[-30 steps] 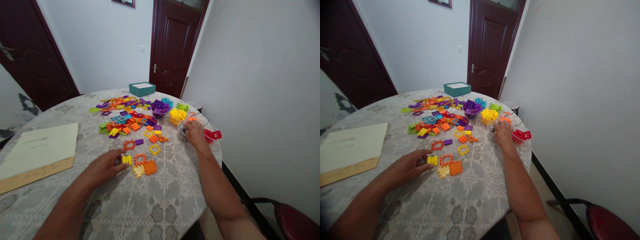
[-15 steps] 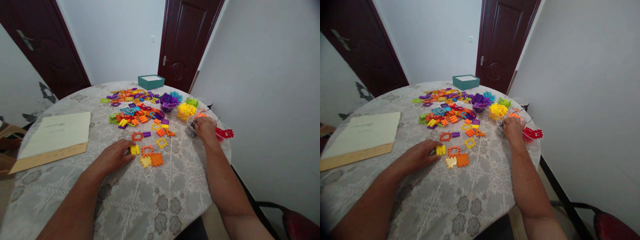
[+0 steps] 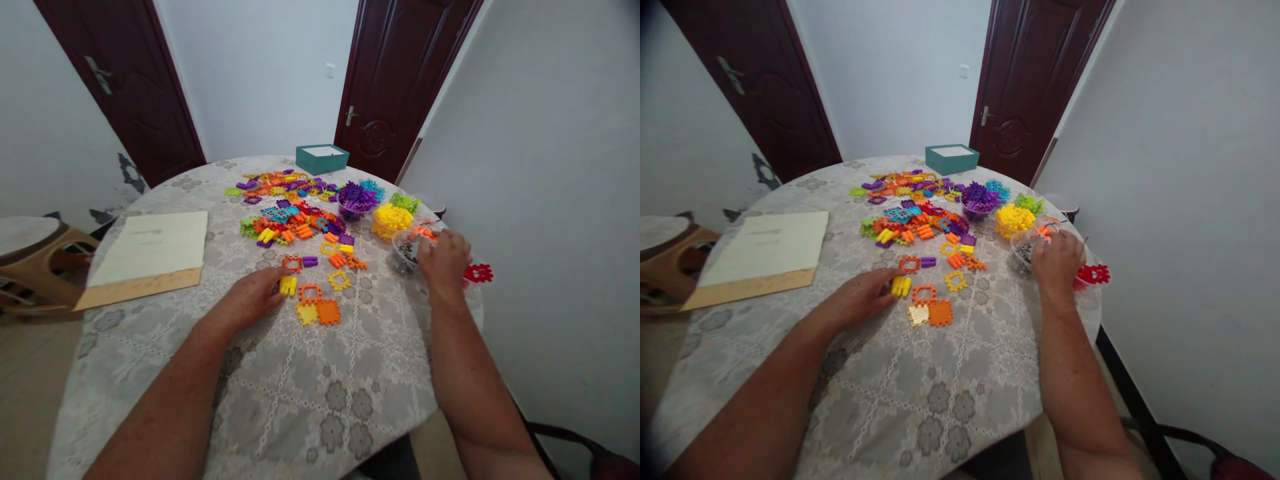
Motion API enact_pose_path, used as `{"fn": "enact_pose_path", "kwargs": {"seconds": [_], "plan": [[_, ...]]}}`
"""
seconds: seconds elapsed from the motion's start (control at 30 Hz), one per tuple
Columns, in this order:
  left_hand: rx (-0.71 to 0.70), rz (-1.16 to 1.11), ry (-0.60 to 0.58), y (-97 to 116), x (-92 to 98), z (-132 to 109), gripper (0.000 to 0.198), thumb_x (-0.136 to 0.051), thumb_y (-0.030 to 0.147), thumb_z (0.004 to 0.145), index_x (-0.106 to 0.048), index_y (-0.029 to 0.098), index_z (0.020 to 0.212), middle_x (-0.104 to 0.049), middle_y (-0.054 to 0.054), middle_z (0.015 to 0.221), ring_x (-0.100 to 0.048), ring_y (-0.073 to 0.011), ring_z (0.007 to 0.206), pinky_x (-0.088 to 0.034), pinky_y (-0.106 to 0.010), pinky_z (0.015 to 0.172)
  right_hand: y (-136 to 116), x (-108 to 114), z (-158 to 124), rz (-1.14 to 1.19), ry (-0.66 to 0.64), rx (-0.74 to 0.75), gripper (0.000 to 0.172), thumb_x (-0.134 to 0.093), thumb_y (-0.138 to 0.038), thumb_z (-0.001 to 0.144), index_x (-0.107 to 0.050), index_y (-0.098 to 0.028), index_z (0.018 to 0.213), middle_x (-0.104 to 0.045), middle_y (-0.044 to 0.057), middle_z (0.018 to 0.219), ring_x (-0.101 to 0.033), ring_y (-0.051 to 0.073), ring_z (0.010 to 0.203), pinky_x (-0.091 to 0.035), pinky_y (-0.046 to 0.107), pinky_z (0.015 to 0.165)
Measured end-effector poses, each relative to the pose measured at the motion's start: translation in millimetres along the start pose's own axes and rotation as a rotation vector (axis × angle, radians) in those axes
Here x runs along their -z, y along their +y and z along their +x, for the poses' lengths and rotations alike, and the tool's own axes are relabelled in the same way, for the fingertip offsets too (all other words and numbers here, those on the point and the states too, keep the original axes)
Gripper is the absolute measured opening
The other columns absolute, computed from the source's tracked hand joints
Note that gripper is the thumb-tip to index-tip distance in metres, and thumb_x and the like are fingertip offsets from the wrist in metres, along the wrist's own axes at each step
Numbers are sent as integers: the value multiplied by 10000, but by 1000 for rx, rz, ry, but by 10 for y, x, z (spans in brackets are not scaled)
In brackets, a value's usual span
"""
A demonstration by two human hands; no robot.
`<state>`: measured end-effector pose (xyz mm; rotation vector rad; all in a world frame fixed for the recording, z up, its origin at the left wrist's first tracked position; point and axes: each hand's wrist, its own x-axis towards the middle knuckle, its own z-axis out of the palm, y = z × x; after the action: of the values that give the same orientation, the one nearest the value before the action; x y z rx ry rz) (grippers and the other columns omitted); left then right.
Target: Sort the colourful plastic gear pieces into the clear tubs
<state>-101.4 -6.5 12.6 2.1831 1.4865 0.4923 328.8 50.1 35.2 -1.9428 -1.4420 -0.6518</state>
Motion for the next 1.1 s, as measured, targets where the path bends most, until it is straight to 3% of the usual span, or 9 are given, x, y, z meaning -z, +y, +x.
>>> {"fn": "enact_pose_path", "kwargs": {"seconds": [0.07, 0.13, 0.3, 0.4, 0.53, 0.67, 0.8, 0.93, 1.1], "plan": [[-7, 17, -1, 14, 2, 2, 525, -624, 305, 845, -652, 306, 1368, -741, -104, 1197, -675, -305, 1074, -480, -416, 959, -131, 100, -16, 163, 61, 108, 335, -496, -230, 947, -692, -99, 1186, -649, 219, 1284, -548, 340, 1234, -398, 497, 1050], [-23, 38, 13, 27, -13, 7, 505, -623, 301, 856, -656, 306, 1360, -732, -104, 1240, -675, -308, 1114, -486, -416, 968, -331, 222, -79, 366, -22, 273, 281, -478, -224, 972, -692, -135, 1131, -689, 170, 1182, -596, 284, 1155, -434, 441, 1022], [-26, 140, 47, 70, -128, 36, 541, -585, 263, 908, -565, 278, 1449, -636, -107, 1443, -613, -301, 1287, -466, -423, 1052, -869, 454, -438, 623, -850, 716, 214, -590, -349, 976, -690, -196, 1087, -712, 63, 985, -633, 176, 802, -474, 296, 740], [19, 216, 53, 116, -188, 55, 624, -563, 275, 936, -434, 252, 1546, -610, -128, 1470, -618, -298, 1281, -484, -403, 1015, -1051, 488, -643, 497, -1077, 823, 339, -713, -447, 899, -674, -205, 1133, -704, 74, 1032, -635, 208, 872, -451, 302, 740], [86, 290, 69, 236, -157, 43, 675, -536, 318, 971, -306, 271, 1604, -676, -136, 1356, -684, -296, 1146, -506, -380, 903, -1138, 466, -777, 386, -1098, 845, 438, -763, -516, 847, -648, -213, 1142, -671, 98, 1103, -625, 245, 944, -428, 313, 755], [45, 299, 24, 388, -94, -20, 529, -486, 390, 1007, -433, 237, 1510, -745, -104, 1087, -715, -271, 959, -499, -361, 820, -1148, 418, -816, 428, -1092, 885, 386, -756, -455, 863, -627, -202, 1125, -650, 95, 1094, -605, 233, 939, -403, 303, 751], [-155, 222, -67, 479, -167, -47, 378, -503, 349, 989, -587, 241, 1341, -686, -96, 1185, -675, -248, 1048, -497, -345, 871, -1147, 359, -802, 515, -1084, 908, 263, -727, -356, 882, -631, -178, 1049, -660, 83, 1037, -579, 211, 898, -376, 296, 743], [-122, 279, -100, 459, -307, 5, 310, -509, 311, 966, -655, 224, 1225, -621, -105, 1150, -661, -234, 954, -504, -331, 794, -1145, 291, -753, 645, -1113, 878, 80, -614, -246, 949, -630, -172, 922, -656, 43, 905, -548, 167, 811, -361, 275, 730], [-115, 229, -34, 361, -385, 84, 294, -405, 312, 1012, -670, 234, 1112, -601, -97, 1108, -650, -220, 882, -514, -332, 739, -1162, 191, -756, 836, -1057, 843, 139, -590, -243, 968, -602, -183, 843, -607, -4, 805, -518, 137, 742, -352, 248, 692]]}}
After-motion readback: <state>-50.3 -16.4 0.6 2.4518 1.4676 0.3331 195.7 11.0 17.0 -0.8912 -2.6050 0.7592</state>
